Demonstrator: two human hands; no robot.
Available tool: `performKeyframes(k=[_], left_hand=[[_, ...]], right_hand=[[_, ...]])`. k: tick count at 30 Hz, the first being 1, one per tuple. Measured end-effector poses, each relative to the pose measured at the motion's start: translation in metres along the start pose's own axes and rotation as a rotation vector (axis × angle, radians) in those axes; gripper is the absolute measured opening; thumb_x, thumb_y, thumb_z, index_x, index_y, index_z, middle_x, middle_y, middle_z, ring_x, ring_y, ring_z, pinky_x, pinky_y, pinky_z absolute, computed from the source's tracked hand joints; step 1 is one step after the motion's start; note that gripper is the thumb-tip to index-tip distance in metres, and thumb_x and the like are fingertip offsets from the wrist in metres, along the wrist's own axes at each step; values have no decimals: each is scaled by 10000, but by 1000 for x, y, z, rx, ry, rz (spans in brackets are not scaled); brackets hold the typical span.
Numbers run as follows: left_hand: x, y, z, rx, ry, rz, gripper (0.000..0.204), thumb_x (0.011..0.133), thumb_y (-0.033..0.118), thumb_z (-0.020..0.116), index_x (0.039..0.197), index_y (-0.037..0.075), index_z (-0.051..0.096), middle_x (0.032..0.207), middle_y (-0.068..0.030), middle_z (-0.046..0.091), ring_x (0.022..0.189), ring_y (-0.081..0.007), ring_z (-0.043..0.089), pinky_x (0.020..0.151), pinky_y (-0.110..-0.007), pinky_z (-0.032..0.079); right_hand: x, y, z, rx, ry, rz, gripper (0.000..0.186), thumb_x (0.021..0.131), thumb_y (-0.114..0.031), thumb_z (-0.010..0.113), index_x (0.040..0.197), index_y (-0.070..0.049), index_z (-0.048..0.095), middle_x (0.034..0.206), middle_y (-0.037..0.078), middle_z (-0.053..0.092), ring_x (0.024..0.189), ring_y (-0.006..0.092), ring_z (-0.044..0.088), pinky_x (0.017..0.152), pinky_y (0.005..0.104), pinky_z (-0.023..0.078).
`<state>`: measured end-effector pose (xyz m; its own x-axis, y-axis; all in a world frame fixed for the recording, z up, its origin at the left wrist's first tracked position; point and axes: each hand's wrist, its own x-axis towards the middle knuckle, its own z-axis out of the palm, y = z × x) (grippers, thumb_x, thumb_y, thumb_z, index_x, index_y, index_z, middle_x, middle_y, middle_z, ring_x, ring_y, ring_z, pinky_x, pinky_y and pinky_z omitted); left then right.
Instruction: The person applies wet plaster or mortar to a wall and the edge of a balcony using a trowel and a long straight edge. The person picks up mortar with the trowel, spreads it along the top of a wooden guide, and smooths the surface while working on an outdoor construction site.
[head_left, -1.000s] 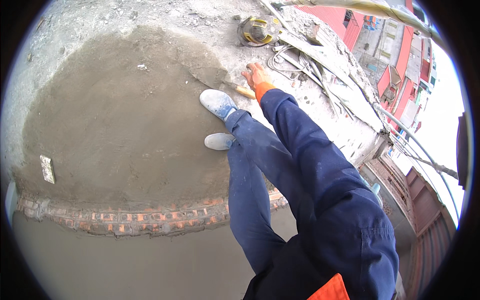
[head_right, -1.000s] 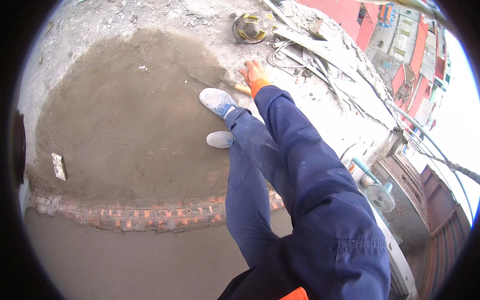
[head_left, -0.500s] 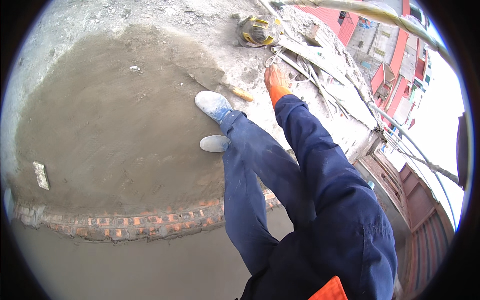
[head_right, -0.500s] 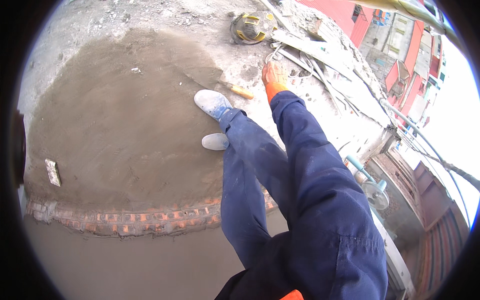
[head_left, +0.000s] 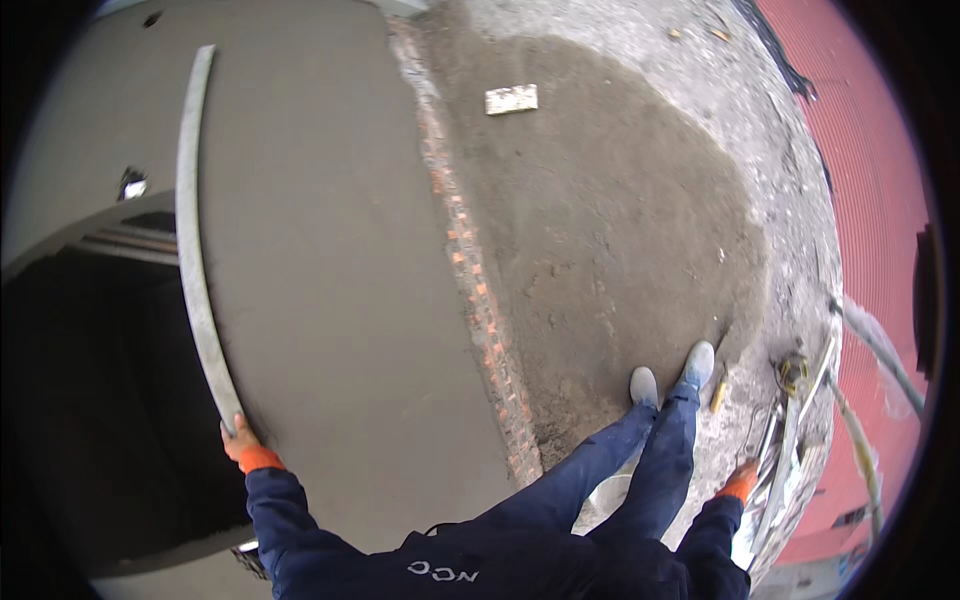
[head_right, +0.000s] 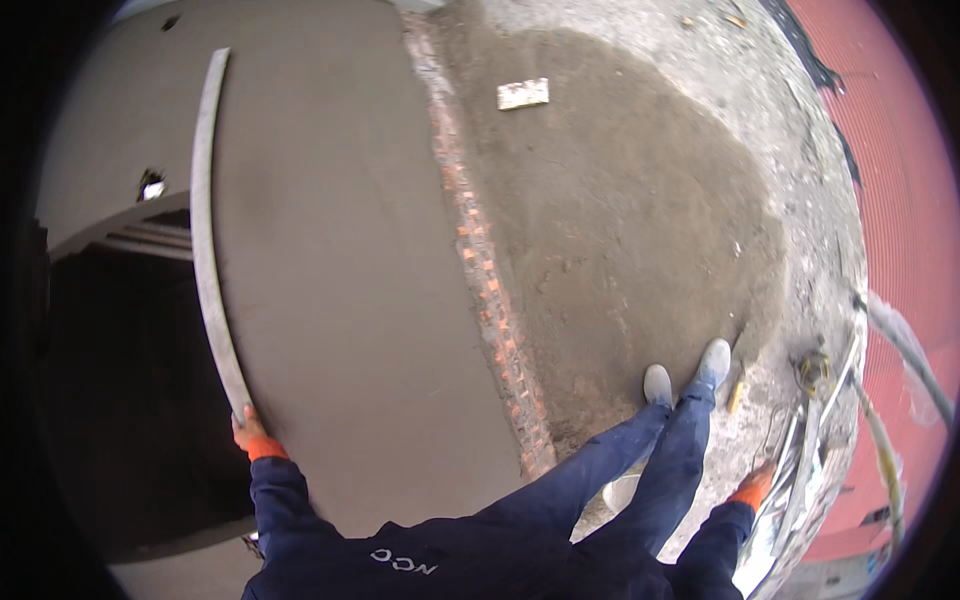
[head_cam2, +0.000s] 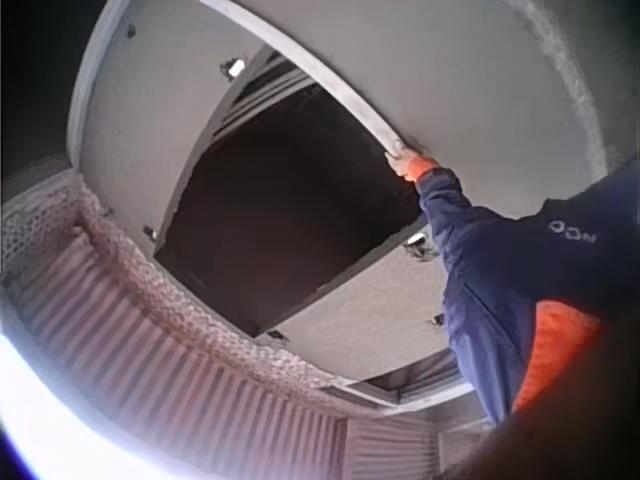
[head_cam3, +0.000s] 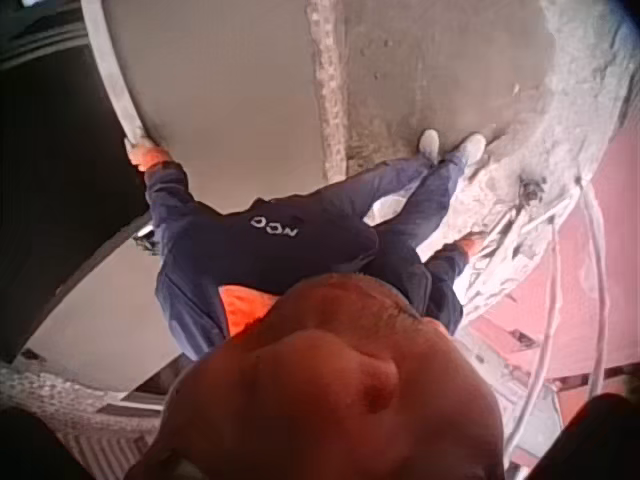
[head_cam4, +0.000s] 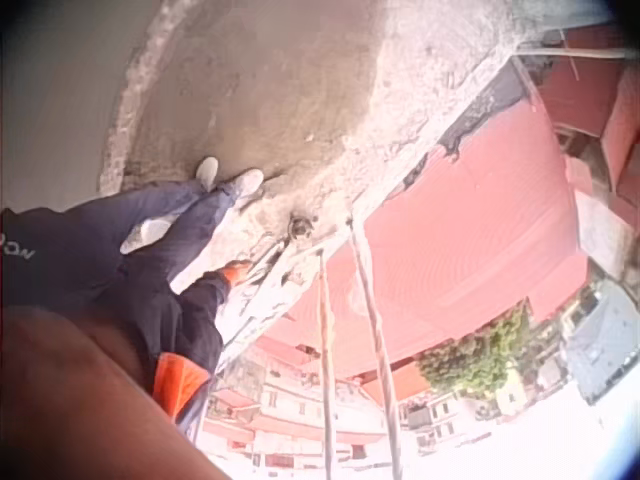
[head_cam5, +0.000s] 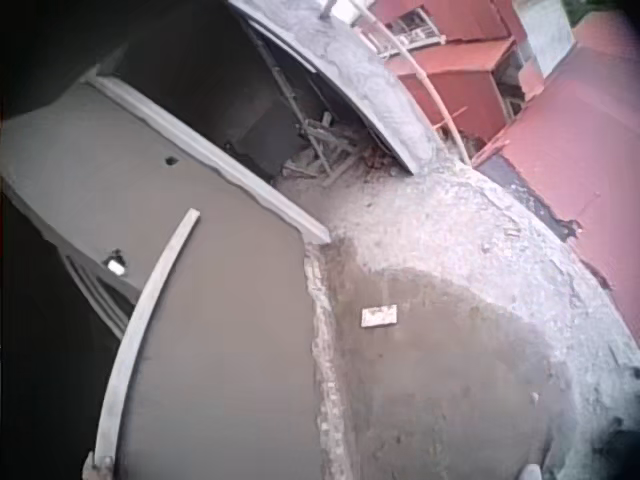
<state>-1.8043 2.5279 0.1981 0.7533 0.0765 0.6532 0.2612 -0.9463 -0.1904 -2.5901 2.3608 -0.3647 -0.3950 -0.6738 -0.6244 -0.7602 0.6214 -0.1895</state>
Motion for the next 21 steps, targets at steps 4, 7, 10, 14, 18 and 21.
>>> performKeyframes(k=[4,7,10,14,18,21], left_hand=[[14,-27,-36,83,-14,-266,589,751,505,690,1291,323,541,1417,58,436,1286,-228,395,1012,-557,263],[2,-60,-38,124,-58,-352,603,736,474,712,1291,313,541,1422,59,418,1278,-213,370,1021,-560,236],[-3,-72,-28,71,-37,-336,618,727,429,731,1293,268,543,1415,42,410,1276,-209,351,1029,-556,205],[10,-50,-42,-56,-18,-295,605,726,390,734,1272,203,555,1410,25,399,1292,-229,325,1029,-566,164],[12,-54,-43,-157,31,-262,584,737,344,726,1264,168,546,1414,20,389,1300,-260,313,1015,-594,146],[12,-51,-41,-203,25,-259,585,748,321,712,1282,167,528,1420,30,392,1311,-272,307,1008,-603,146]], right_hand=[[-48,-63,-52,-78,-203,-89,461,983,-374,325,1159,-8,542,971,247,635,847,389,559,801,431,432],[-75,-135,-107,-300,-68,-546,523,862,-209,450,1378,-151,388,786,225,638,688,396,604,629,473,460],[-166,-271,-194,267,-328,-668,558,781,-17,408,1334,-86,450,667,159,628,491,152,572,448,326,467],[-199,-392,-228,343,-476,-926,371,808,-102,468,1141,50,530,750,151,673,600,209,648,511,309,506],[-230,-510,-248,-605,-168,-1092,265,814,-273,591,872,-18,635,796,180,680,765,341,666,692,450,508],[-298,-583,-261,-840,-19,-1236,341,828,-406,601,882,-83,698,823,199,669,790,385,651,705,470,503]])
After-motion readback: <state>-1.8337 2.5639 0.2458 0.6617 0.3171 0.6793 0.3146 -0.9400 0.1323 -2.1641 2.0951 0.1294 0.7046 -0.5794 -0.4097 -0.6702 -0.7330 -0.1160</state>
